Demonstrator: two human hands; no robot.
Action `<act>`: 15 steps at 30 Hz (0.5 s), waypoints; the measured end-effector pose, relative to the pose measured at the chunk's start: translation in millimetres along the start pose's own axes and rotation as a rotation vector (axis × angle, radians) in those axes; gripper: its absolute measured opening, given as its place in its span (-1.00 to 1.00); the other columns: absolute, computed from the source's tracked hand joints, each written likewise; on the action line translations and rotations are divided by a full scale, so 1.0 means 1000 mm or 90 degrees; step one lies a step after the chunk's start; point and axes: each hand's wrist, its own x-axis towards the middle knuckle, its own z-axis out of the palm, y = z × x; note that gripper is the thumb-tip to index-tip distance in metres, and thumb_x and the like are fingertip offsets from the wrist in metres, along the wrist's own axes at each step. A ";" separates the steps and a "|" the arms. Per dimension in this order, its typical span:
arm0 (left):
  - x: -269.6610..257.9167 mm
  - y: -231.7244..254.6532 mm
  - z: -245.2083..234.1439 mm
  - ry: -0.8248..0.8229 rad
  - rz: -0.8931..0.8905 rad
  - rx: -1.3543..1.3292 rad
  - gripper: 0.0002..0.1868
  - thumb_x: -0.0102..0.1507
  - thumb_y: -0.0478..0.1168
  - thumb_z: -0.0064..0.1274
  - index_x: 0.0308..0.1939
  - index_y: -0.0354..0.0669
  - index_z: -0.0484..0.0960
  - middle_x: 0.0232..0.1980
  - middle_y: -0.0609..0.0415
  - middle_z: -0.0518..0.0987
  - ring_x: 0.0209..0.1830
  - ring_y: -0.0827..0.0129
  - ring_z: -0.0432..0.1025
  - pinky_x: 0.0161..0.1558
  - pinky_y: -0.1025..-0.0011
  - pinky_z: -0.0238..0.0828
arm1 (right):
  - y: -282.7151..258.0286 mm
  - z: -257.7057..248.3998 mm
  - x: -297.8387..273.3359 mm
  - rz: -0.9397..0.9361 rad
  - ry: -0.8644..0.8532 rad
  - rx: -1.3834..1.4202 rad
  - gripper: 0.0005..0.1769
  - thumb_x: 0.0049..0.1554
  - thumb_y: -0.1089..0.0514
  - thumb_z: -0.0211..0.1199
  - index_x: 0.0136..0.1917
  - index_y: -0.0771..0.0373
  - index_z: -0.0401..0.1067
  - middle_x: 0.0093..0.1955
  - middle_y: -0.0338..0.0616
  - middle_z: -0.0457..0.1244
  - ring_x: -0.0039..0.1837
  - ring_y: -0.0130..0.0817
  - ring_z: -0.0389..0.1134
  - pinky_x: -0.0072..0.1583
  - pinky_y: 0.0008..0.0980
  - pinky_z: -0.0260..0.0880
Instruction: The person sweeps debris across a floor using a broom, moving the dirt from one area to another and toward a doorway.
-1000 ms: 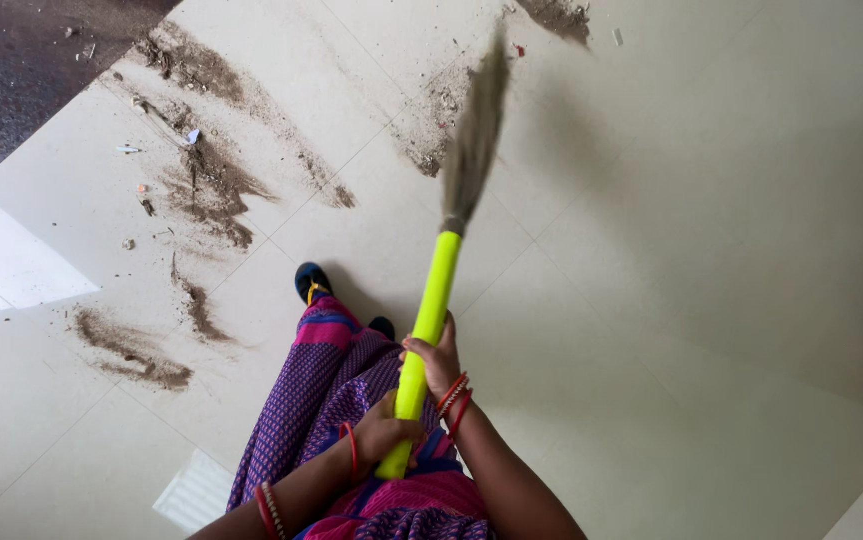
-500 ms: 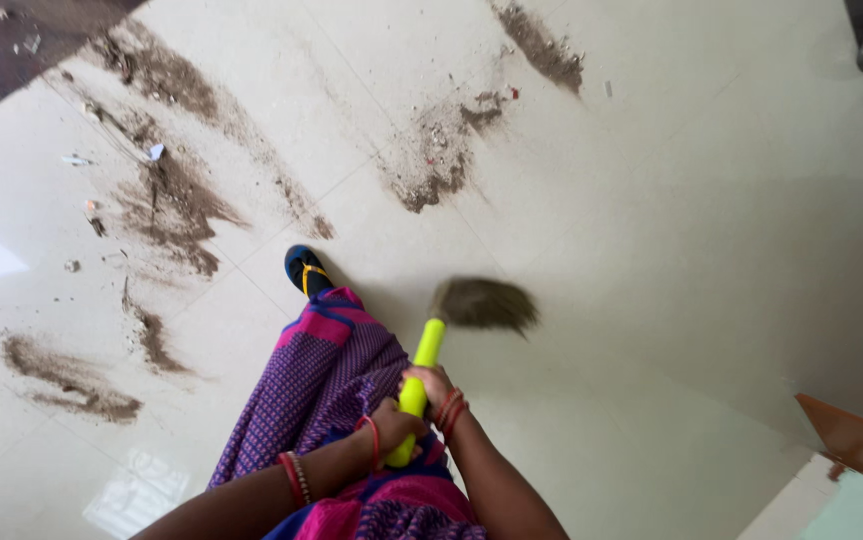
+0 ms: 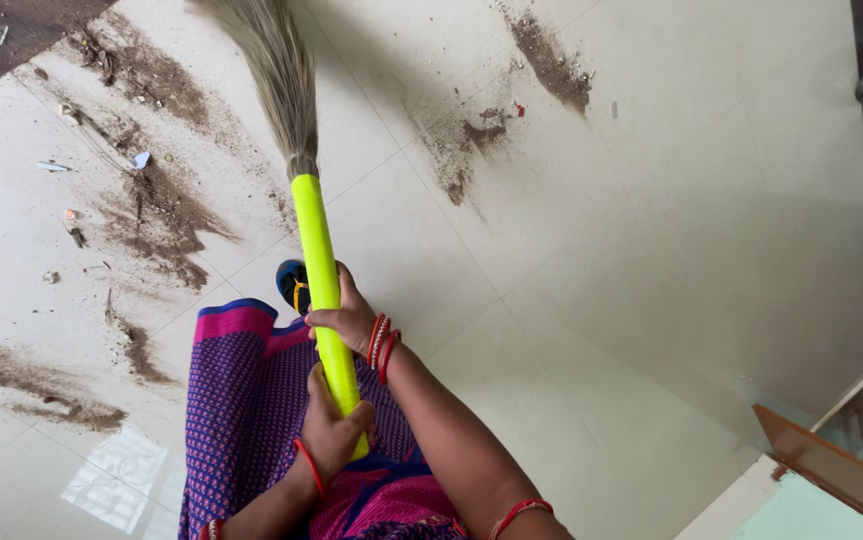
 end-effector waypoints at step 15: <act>0.044 -0.021 0.078 -0.346 -0.013 0.430 -0.20 0.05 -0.28 0.27 0.31 -0.25 0.22 -0.17 -0.18 0.64 -0.46 0.27 0.61 -0.44 0.37 0.55 | 0.066 -0.130 -0.120 -0.065 0.470 0.276 -0.18 -0.01 0.29 0.26 0.43 0.03 -0.05 -0.01 -0.02 0.22 -0.23 -0.25 0.36 -0.25 -0.24 0.50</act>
